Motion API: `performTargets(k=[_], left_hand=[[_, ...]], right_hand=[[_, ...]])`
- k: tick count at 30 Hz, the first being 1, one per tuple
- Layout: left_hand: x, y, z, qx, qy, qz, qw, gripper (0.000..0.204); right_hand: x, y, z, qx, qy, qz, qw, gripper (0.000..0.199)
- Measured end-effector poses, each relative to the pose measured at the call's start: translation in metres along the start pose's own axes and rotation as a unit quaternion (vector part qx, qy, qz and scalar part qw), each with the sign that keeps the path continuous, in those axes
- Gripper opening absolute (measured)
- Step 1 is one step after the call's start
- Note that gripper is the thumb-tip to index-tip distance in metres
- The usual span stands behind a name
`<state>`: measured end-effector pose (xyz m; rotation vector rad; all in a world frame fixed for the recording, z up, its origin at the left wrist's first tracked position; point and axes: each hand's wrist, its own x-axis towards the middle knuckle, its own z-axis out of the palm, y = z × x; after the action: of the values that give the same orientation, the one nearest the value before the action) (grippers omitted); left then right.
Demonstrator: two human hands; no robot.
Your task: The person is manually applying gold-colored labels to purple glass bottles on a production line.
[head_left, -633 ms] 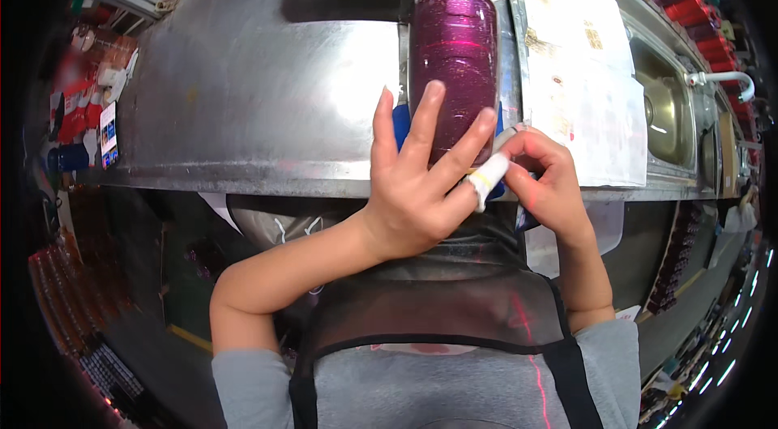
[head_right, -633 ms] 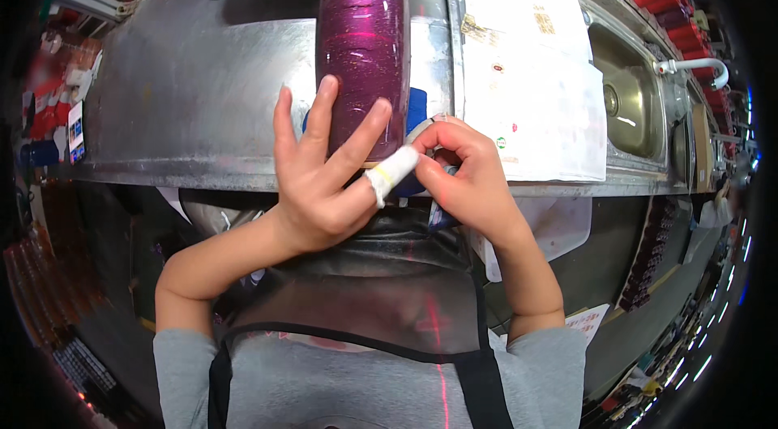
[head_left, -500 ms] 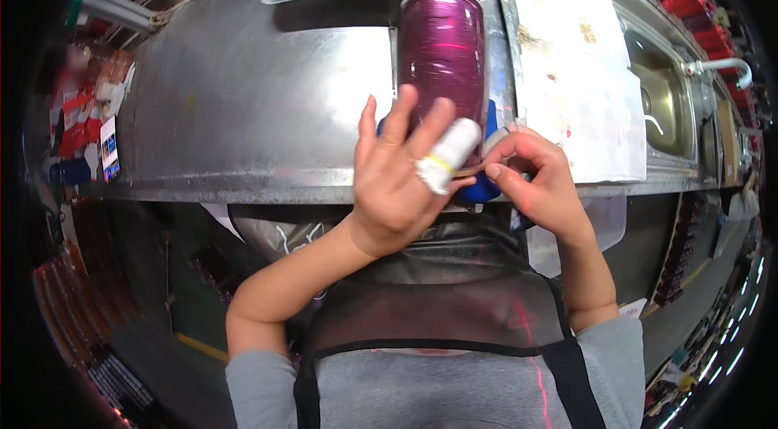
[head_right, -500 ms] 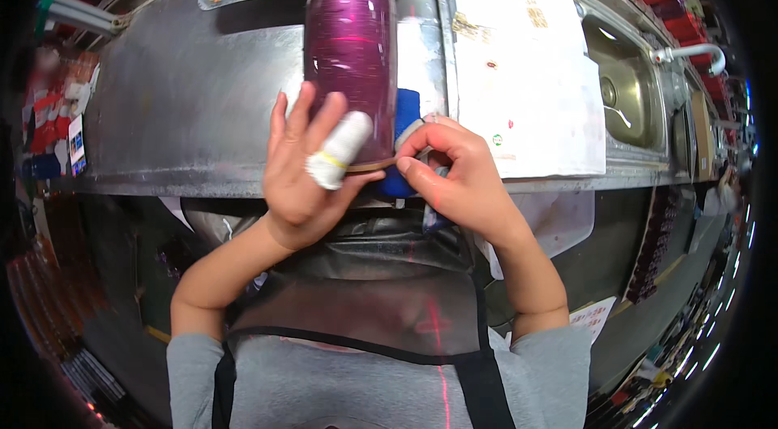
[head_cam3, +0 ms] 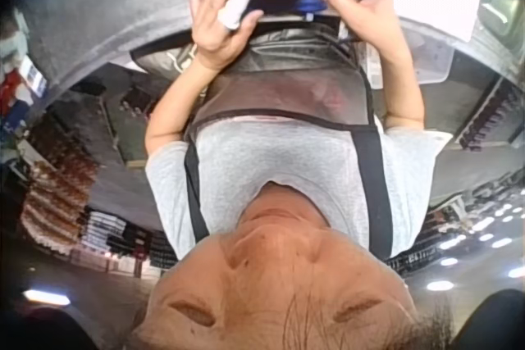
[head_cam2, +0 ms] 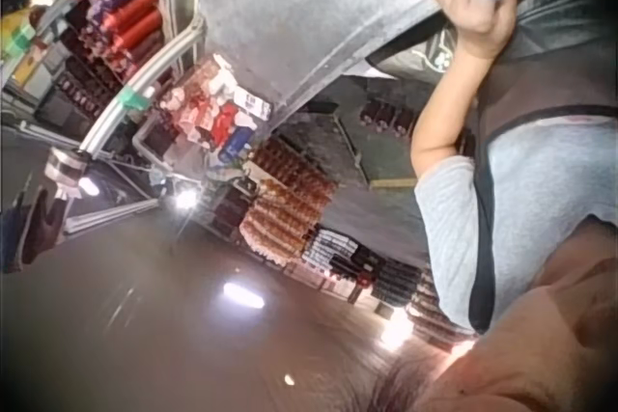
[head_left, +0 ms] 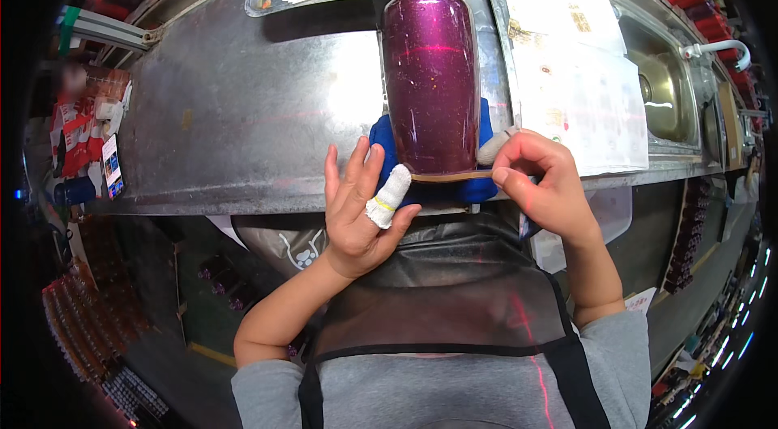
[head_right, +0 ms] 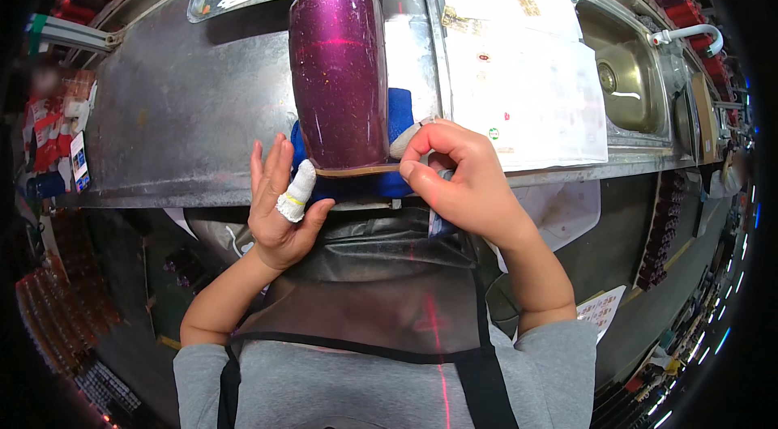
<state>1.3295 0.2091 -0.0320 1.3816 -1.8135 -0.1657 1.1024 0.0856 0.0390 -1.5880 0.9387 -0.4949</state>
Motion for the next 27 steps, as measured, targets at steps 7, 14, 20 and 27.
performTargets(k=[7, 14, 20, 27], left_hand=[[0.007, 0.005, -0.001, 0.018, -0.002, 0.022, 1.000, 0.048], [0.040, 0.016, -0.010, 0.085, -0.015, 0.073, 0.994, 0.038], [0.071, 0.031, 0.002, 0.119, -0.030, 0.118, 0.985, 0.022], [0.050, 0.003, 0.005, -0.001, 0.038, 0.031, 0.999, 0.068]], right_hand=[[0.003, 0.000, 0.001, 0.017, 0.004, 0.046, 0.999, 0.001], [0.006, 0.009, 0.003, 0.037, 0.001, 0.040, 0.999, 0.003], [0.006, 0.011, 0.006, 0.002, 0.002, 0.029, 1.000, 0.002], [0.003, -0.002, 0.006, -0.073, -0.021, -0.018, 0.997, 0.004]])
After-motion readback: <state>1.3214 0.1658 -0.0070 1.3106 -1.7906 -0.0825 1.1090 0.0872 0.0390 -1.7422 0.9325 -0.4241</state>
